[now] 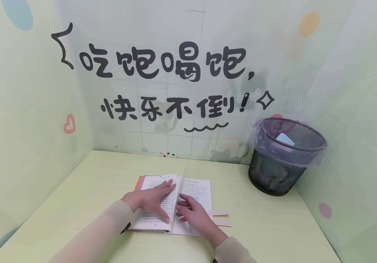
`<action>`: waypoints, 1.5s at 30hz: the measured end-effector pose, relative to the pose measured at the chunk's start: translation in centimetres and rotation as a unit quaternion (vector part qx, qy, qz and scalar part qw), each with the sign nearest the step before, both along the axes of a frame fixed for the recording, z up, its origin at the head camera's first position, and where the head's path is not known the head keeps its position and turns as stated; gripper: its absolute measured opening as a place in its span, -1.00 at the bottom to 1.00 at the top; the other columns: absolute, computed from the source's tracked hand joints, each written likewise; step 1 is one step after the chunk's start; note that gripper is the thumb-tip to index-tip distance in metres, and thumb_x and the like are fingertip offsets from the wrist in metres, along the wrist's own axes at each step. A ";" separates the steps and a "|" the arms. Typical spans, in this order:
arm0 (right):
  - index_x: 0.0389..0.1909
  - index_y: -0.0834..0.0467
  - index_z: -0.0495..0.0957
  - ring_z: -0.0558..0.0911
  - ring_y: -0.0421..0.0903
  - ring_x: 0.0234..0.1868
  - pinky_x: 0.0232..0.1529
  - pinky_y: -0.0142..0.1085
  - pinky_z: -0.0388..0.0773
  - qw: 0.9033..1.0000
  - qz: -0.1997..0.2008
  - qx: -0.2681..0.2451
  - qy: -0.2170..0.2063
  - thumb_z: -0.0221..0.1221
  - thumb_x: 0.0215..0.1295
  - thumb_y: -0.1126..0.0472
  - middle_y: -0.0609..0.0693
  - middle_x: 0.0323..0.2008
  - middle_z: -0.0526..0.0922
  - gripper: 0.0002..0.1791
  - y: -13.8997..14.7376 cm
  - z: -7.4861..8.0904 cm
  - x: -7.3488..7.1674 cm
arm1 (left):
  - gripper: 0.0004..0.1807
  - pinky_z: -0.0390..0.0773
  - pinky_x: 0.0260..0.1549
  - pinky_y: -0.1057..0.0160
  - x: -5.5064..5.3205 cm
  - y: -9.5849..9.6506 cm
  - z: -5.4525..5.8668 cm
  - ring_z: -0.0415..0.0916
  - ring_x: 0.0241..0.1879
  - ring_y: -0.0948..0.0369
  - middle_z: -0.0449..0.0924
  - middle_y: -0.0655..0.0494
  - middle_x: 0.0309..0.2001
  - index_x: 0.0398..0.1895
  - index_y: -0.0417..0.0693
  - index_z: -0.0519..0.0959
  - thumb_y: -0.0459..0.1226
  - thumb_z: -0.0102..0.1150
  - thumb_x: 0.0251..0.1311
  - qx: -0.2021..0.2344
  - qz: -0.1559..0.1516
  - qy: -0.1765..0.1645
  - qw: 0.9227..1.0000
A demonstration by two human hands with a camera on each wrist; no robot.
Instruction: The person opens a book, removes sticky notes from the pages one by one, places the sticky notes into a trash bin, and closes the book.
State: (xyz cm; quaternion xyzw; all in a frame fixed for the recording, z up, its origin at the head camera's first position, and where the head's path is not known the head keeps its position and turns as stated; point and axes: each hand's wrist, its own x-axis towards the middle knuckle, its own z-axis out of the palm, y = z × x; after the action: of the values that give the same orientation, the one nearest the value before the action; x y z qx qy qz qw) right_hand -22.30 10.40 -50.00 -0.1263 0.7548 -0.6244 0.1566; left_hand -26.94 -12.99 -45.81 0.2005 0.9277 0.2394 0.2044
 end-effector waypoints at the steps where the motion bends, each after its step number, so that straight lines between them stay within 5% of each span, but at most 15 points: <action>1: 0.67 0.29 0.25 0.75 0.04 0.18 0.09 -0.21 0.76 1.000 0.007 0.013 0.005 0.20 0.62 0.07 0.32 0.42 0.58 -0.25 -0.1 0.0 0.1 | 0.45 0.05 0.72 -0.31 0.0 -0.1 -0.1 -0.23 0.83 0.00 -0.20 0.19 0.85 0.82 0.23 0.07 0.24 0.76 -0.12 0.001 0.000 0.003 1.000; 7: 0.74 0.10 0.21 0.68 -0.01 0.22 0.14 -0.21 0.71 0.996 0.036 0.071 0.028 0.26 0.62 -0.05 0.24 0.51 0.51 -0.19 -0.1 0.3 0.4 | 0.42 0.04 0.71 -0.35 -0.2 -1.8 -0.6 -0.22 0.83 -0.03 -0.17 0.16 0.85 0.82 0.23 0.09 0.27 0.73 -0.08 0.015 -0.006 0.016 1.000; 15: 0.75 0.02 0.21 0.64 0.05 0.25 0.17 -0.08 0.66 0.991 0.055 0.116 0.039 0.28 0.60 -0.11 0.21 0.52 0.51 -0.15 -0.3 0.9 0.2 | 0.42 0.12 0.66 -0.42 -0.1 -6.0 -1.1 -0.07 0.78 -0.23 -0.09 -0.04 0.83 0.81 0.08 0.12 0.19 0.77 -0.10 -0.005 0.031 0.011 0.999; 23: 0.76 -0.04 0.19 0.62 0.04 0.23 0.20 -0.03 0.59 0.985 0.074 0.148 0.045 0.36 0.53 -0.11 0.17 0.51 0.45 -0.09 -0.5 0.9 -0.3 | 0.39 0.04 0.60 -0.56 0.7 -9.2 -1.5 -0.13 0.73 -0.44 -0.12 -0.22 0.81 0.80 0.01 0.11 0.16 0.74 -0.03 -0.011 0.056 -0.001 0.998; 33: 0.76 -0.18 0.20 0.58 -0.13 0.08 0.08 -0.25 0.53 0.972 0.083 0.215 0.049 0.44 0.42 -0.20 0.09 0.37 0.42 -0.01 -0.9 1.7 -0.4 | 0.33 0.07 0.59 -0.57 1.0 -10.3 -1.2 -0.10 0.73 -0.41 -0.07 -0.27 0.79 0.78 0.05 0.18 0.12 0.74 -0.03 -0.008 0.059 0.012 0.998; 45: 0.74 -0.23 0.23 0.61 -0.16 0.01 -0.01 -0.25 0.58 0.963 0.082 0.250 0.053 0.48 0.36 -0.20 0.18 0.39 0.37 0.00 -1.7 2.1 -0.5 | 0.30 0.03 0.62 -0.54 0.6 -10.7 -1.3 -0.17 0.75 -0.38 -0.03 -0.25 0.79 0.78 -0.01 0.18 0.01 0.74 -0.02 -0.011 0.060 0.015 0.998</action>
State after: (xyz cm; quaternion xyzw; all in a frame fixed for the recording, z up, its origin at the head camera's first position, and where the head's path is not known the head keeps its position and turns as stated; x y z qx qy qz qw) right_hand -22.77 8.70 -47.93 -0.1773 0.8813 -0.3929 0.1935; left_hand -26.35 -23.70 -47.08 0.1461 0.9437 0.2376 0.1779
